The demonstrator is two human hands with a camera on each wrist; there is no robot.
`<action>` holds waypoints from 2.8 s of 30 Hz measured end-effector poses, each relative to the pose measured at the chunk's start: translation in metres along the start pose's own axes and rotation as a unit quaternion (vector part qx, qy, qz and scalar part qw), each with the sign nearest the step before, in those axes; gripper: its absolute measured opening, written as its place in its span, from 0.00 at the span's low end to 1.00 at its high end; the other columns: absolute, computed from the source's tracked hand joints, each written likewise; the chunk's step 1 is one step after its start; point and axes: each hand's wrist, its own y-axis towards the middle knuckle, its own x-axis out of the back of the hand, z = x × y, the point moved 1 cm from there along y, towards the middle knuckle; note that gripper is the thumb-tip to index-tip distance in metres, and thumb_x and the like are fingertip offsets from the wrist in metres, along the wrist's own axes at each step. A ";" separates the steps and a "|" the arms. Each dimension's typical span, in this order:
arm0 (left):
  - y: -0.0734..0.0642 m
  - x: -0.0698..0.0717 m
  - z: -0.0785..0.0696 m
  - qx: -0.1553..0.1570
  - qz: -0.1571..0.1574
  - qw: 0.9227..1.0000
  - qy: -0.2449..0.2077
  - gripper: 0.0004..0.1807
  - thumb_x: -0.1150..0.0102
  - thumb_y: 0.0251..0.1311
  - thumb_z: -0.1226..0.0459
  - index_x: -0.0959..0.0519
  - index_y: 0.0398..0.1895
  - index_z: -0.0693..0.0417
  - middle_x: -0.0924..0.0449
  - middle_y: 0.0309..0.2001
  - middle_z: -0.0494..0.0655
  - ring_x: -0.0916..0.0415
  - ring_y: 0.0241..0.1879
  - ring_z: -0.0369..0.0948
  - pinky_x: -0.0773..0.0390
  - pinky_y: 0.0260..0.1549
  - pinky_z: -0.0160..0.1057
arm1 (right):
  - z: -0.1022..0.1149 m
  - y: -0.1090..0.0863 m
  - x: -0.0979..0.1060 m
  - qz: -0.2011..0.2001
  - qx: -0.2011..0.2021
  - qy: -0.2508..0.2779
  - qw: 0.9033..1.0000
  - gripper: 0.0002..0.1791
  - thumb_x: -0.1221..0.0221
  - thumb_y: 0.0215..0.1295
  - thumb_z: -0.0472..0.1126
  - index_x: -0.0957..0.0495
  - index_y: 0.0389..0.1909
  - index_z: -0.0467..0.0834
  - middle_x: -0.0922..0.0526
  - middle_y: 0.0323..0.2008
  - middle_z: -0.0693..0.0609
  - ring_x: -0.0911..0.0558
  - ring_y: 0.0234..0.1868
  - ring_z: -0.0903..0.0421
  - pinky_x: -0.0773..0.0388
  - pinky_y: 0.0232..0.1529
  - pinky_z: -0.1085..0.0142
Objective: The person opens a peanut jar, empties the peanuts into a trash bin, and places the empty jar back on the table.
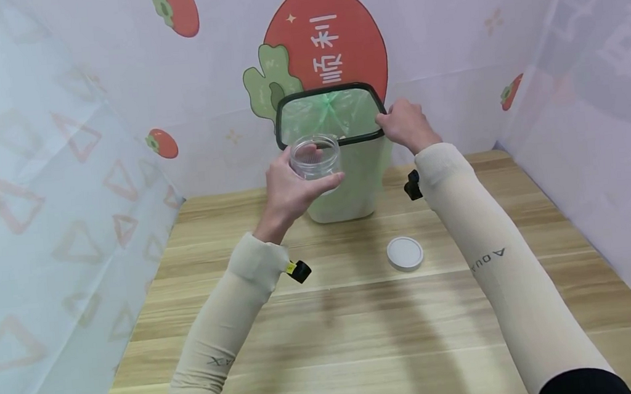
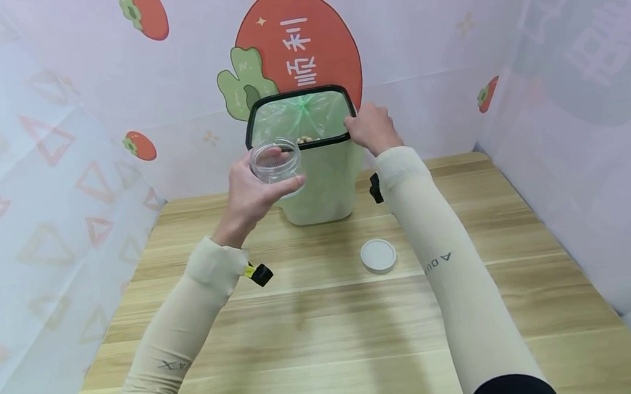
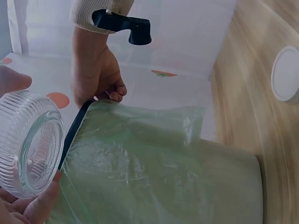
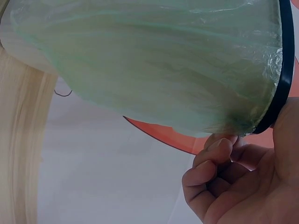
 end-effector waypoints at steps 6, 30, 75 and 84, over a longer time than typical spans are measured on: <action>-0.004 -0.005 0.009 -0.016 -0.003 1.000 0.009 0.36 0.12 0.40 0.58 0.18 0.56 0.55 0.11 0.50 0.49 0.14 0.46 0.45 0.14 0.47 0.43 | 0.000 -0.001 0.001 0.001 -0.002 -0.002 1.000 0.21 0.56 0.78 0.49 0.37 0.23 0.45 0.39 0.21 0.55 0.35 0.26 0.54 0.35 0.31 0.61; -0.022 -0.019 0.041 0.005 0.014 1.000 -0.020 0.38 0.12 0.40 0.60 0.19 0.57 0.57 0.12 0.54 0.53 0.15 0.51 0.47 0.16 0.53 0.46 | -0.001 0.000 0.003 -0.001 0.005 -0.003 1.000 0.23 0.54 0.77 0.49 0.40 0.20 0.45 0.44 0.16 0.57 0.41 0.20 0.56 0.37 0.28 0.61; -0.080 -0.052 0.125 0.099 0.017 0.994 0.043 0.44 0.10 0.37 0.51 0.22 0.61 0.47 0.14 0.58 0.46 0.18 0.58 0.48 0.21 0.60 0.52 | 0.000 0.000 0.001 0.000 0.001 -0.002 1.000 0.23 0.55 0.78 0.48 0.40 0.20 0.45 0.45 0.15 0.57 0.42 0.19 0.57 0.39 0.26 0.62; -0.088 -0.063 0.139 0.109 0.034 0.992 0.049 0.48 0.11 0.36 0.51 0.24 0.63 0.55 0.15 0.60 0.55 0.19 0.58 0.52 0.21 0.59 0.54 | -0.001 0.000 0.000 -0.002 0.002 0.000 1.000 0.23 0.55 0.78 0.48 0.39 0.20 0.45 0.44 0.16 0.57 0.42 0.20 0.57 0.39 0.27 0.62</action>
